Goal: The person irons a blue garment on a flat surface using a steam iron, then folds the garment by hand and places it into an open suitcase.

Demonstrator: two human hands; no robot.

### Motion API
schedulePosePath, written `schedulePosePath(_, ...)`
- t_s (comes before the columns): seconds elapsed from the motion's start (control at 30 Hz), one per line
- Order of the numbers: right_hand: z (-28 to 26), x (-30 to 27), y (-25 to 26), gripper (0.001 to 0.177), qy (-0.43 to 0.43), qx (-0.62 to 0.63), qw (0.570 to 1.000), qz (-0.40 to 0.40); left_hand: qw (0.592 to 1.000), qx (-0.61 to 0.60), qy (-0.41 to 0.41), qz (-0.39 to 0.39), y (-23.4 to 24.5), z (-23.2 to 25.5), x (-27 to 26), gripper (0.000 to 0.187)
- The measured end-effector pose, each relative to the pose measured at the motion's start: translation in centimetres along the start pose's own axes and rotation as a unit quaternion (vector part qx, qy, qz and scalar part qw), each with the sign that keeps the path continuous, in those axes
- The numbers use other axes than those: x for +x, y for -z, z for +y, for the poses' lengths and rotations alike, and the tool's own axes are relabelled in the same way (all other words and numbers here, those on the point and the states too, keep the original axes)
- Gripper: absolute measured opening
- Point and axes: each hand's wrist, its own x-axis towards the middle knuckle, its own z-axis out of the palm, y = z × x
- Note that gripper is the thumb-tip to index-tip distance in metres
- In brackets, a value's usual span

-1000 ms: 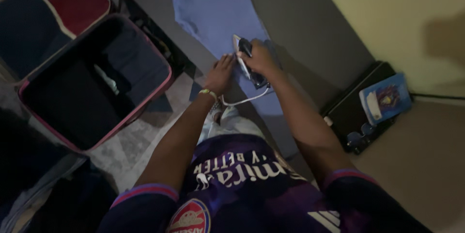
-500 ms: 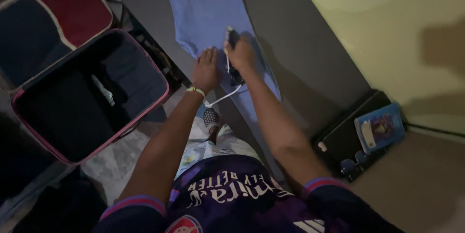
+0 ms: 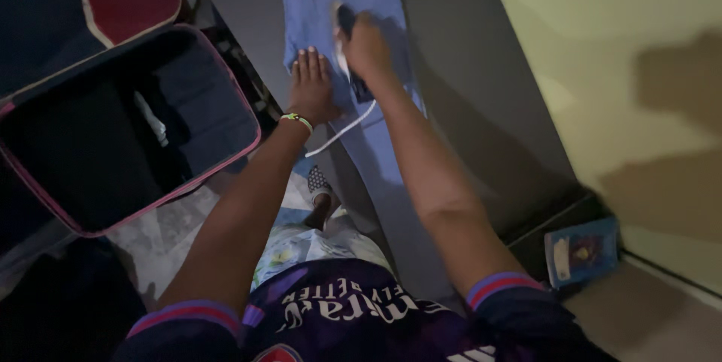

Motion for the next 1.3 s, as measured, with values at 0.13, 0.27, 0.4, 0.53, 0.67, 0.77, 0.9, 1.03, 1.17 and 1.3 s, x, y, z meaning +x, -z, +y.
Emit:
schedulePosePath(0.13,-0.4,4.0,-1.7,0.054,-0.020,0.011,0.999,0.031,1.000,-0.003,-0.007,-0.009,0.3,0.5,0.2,0.146)
schedulePosePath(0.27,0.1,7.6,-3.5,0.051,0.177,-0.009,0.984,-0.031,0.999,0.010,0.021,-0.048,0.8,1.1,0.6,0.146)
schedulePosePath(0.4,-0.2,10.4,-5.2,0.053,0.102,-0.002,0.994,0.045,0.998,0.043,0.027,-0.046,1.1,1.5,1.3,0.143)
schedulePosePath(0.53,0.7,9.1,-4.2,0.062,0.180,0.010,0.983,0.023,0.996,0.055,0.042,-0.060,-0.2,1.4,2.1,0.144)
schedulePosePath(0.67,1.9,5.3,-1.7,0.052,0.044,0.029,0.998,0.018,0.994,0.093,0.025,0.058,-0.6,1.6,2.2,0.126)
schedulePosePath(0.77,3.3,0.6,0.0,0.050,-0.029,0.044,0.997,0.056,0.996,0.063,0.053,-0.037,2.6,2.2,0.8,0.132)
schedulePosePath(0.9,6.1,-5.2,1.5,0.055,-0.113,0.040,0.992,-0.035,0.990,0.064,0.080,-0.097,4.4,3.3,-0.6,0.135)
schedulePosePath(1.03,8.9,-9.4,0.1,0.050,-0.104,0.025,0.988,0.115,0.997,0.073,-0.003,0.038,-2.9,2.4,-1.8,0.106)
schedulePosePath(1.17,9.8,-15.7,0.8,0.060,-0.045,-0.018,0.992,0.117,0.954,0.190,-0.131,0.191,-10.4,3.1,-5.8,0.079)
schedulePosePath(1.3,10.4,-17.9,0.5,0.056,-0.156,0.015,0.978,0.138,0.968,0.068,-0.230,0.072,-12.7,6.3,-10.6,0.080)
